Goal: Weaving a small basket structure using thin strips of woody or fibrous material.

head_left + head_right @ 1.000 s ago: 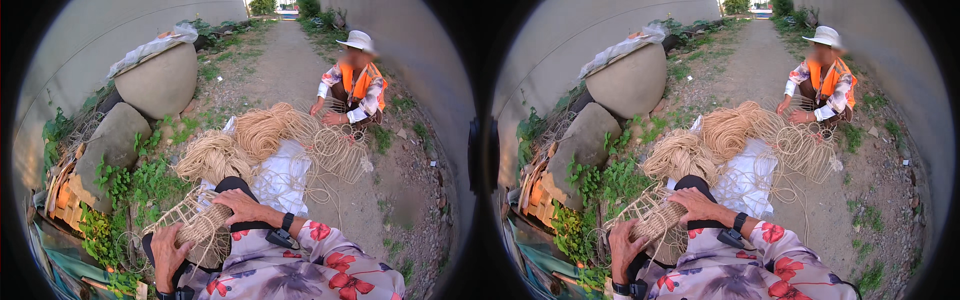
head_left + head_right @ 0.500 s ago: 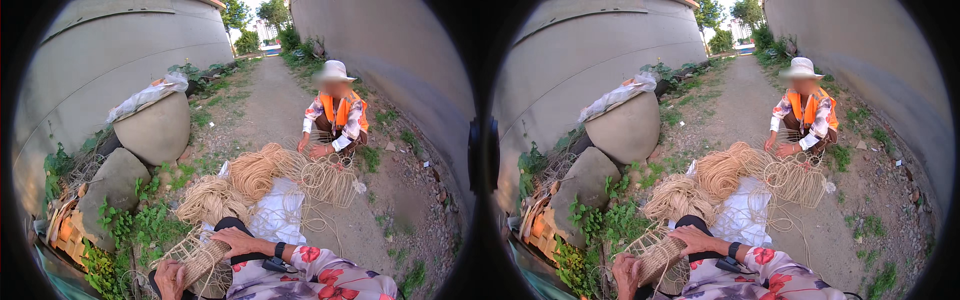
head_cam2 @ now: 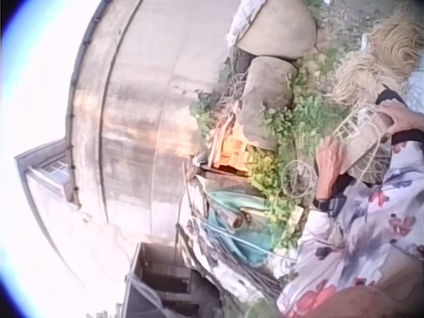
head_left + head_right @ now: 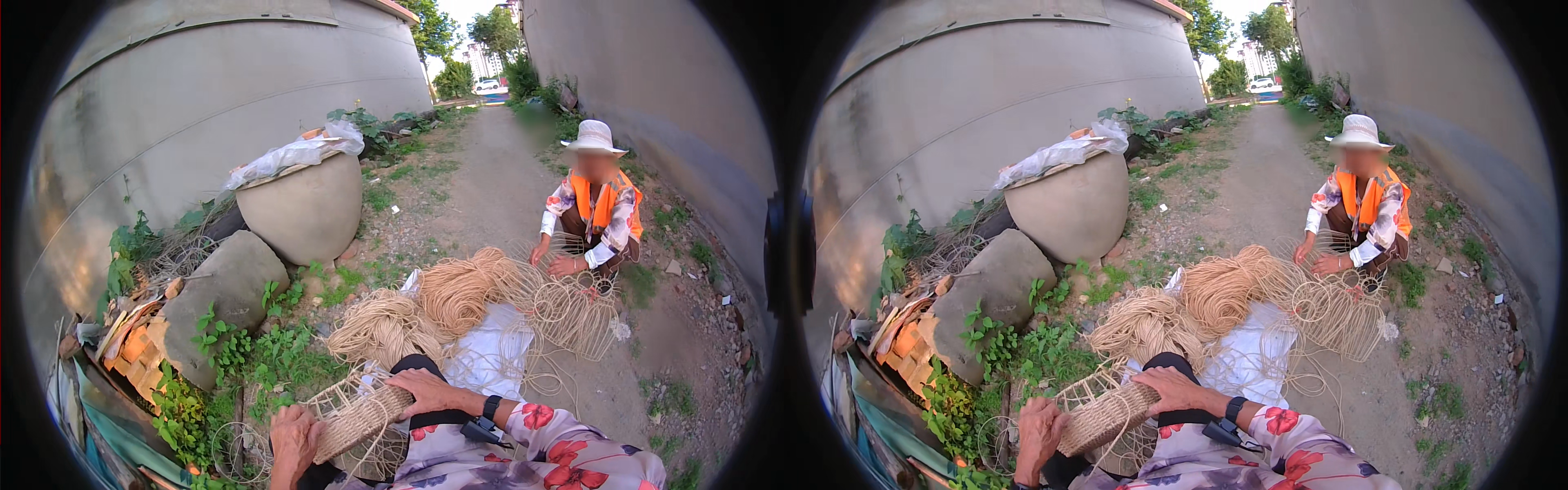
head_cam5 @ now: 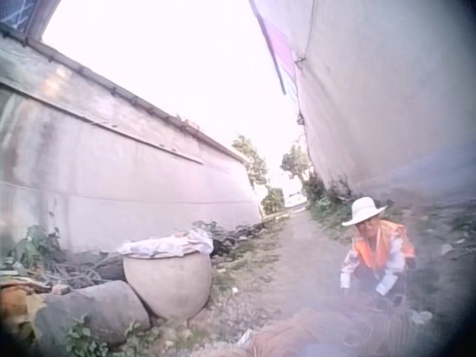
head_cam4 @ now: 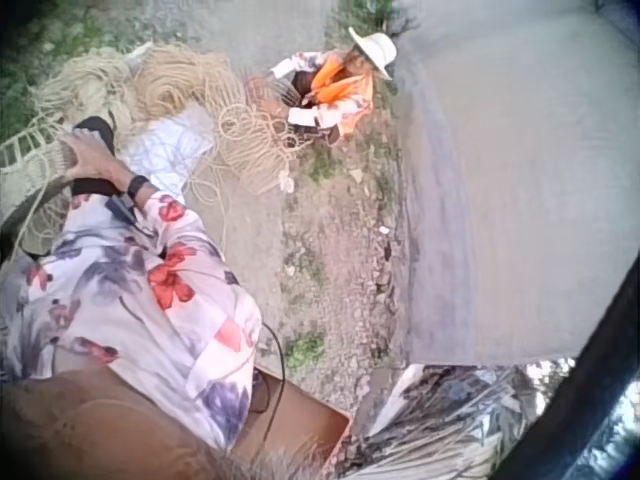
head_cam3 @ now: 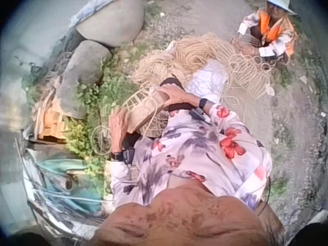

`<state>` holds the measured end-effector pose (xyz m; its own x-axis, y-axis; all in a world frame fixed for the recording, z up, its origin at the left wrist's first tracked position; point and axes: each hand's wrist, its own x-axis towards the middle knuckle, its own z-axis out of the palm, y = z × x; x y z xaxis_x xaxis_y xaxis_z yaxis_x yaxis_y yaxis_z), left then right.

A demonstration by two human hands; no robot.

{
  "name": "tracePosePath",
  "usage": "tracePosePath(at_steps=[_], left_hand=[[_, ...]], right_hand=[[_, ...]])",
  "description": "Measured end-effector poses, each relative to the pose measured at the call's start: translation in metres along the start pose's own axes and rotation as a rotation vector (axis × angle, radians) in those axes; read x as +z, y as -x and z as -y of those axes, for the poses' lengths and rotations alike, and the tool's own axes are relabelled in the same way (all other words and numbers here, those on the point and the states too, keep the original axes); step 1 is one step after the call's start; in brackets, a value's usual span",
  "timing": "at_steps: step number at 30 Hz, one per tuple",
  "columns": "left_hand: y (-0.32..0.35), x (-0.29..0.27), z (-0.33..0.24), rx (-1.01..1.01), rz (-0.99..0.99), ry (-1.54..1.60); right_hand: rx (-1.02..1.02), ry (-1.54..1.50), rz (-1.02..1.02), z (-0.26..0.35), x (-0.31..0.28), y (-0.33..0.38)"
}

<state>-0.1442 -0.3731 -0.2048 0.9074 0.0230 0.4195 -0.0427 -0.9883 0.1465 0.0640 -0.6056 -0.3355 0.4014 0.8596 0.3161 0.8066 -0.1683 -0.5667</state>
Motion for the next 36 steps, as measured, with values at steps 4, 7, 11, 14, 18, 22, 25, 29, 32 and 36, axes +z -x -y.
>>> tracePosePath(at_steps=[4, 7, 11, 14, 18, 22, 25, 29, 32, 36], left_hand=[[0.03, 0.009, 0.014, -0.097, -0.042, 0.151], [0.026, 0.017, 0.016, -0.215, -0.051, 0.558], [0.008, 0.016, -0.013, -0.308, 0.012, 0.784], [-0.016, 0.016, -0.014, -0.102, 0.021, 0.581], [0.0, 0.002, 0.002, -0.221, 0.032, 0.354], [0.03, -0.028, 0.029, -0.537, 0.317, 0.63], [0.033, -0.012, 0.038, -0.477, -0.065, 0.655], [0.015, -0.007, 0.018, -0.212, 0.041, 0.193], [0.002, -0.015, -0.005, -0.282, 0.196, 0.119], [-0.009, -0.01, -0.01, -0.286, 0.282, -0.068]], right_hand=[[-0.017, 0.007, -0.028, 0.004, -0.001, 0.008], [-0.032, -0.003, -0.013, -0.004, 0.01, 0.004], [-0.052, -0.029, -0.069, -0.002, 0.015, 0.0], [-0.05, -0.007, -0.127, -0.002, 0.002, -0.003], [-0.013, -0.019, -0.126, -0.006, 0.003, -0.003], [0.004, -0.035, -0.076, -0.005, 0.006, -0.003], [0.008, -0.045, -0.062, 0.002, 0.005, -0.001], [-0.013, -0.053, -0.082, 0.001, 0.01, 0.001], [-0.002, -0.04, -0.08, 0.0, 0.008, 0.0], [-0.022, -0.005, -0.139, -0.004, 0.006, -0.001]])
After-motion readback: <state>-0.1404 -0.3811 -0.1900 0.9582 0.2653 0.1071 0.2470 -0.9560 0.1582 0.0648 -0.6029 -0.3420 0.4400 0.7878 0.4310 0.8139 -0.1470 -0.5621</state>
